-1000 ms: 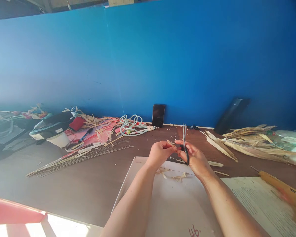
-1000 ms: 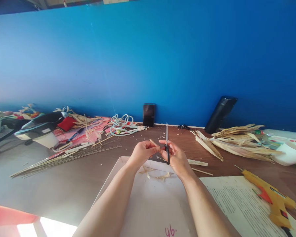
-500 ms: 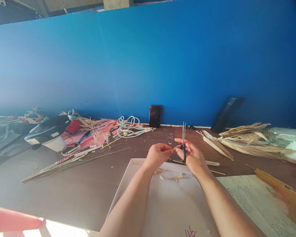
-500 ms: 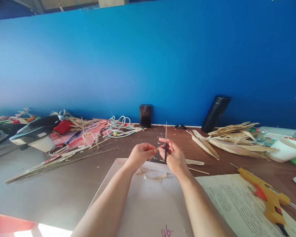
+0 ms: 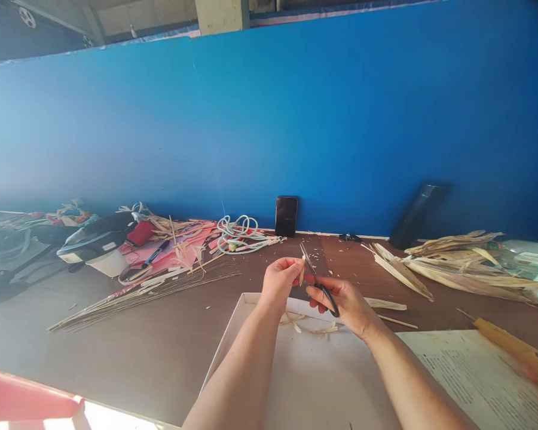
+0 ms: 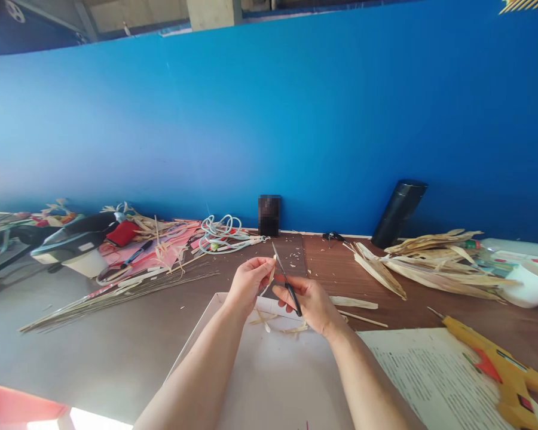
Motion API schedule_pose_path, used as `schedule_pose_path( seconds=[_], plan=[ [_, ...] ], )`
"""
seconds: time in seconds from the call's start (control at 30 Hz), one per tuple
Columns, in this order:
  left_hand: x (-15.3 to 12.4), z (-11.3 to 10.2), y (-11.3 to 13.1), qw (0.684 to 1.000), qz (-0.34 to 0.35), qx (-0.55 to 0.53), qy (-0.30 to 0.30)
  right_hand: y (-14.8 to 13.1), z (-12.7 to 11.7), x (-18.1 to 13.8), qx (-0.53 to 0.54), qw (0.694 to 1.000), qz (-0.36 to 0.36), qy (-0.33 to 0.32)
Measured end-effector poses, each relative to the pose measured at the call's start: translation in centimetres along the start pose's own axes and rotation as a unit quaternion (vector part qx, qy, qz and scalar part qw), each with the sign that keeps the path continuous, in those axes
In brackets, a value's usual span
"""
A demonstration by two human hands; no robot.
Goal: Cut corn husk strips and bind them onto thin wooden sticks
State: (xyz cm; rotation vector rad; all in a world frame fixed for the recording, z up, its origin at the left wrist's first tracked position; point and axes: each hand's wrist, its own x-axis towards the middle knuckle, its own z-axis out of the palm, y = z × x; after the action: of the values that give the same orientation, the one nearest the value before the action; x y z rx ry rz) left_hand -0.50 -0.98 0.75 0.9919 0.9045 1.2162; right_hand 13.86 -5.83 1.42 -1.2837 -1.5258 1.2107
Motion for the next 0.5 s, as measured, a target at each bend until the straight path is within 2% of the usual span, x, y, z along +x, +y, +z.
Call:
schedule_pose_path(
  seconds=[0.2, 0.5],
  plan=[
    [0.2, -0.1, -0.2, 1.0, 0.002, 0.004, -0.004, 0.3, -0.1, 0.2, -0.001, 1.0, -0.002, -0.01],
    [0.5, -0.3, -0.3, 0.999, 0.013, 0.025, 0.02, 1.2, -0.2, 0.6, -0.004, 1.0, 0.003, -0.016]
  ],
)
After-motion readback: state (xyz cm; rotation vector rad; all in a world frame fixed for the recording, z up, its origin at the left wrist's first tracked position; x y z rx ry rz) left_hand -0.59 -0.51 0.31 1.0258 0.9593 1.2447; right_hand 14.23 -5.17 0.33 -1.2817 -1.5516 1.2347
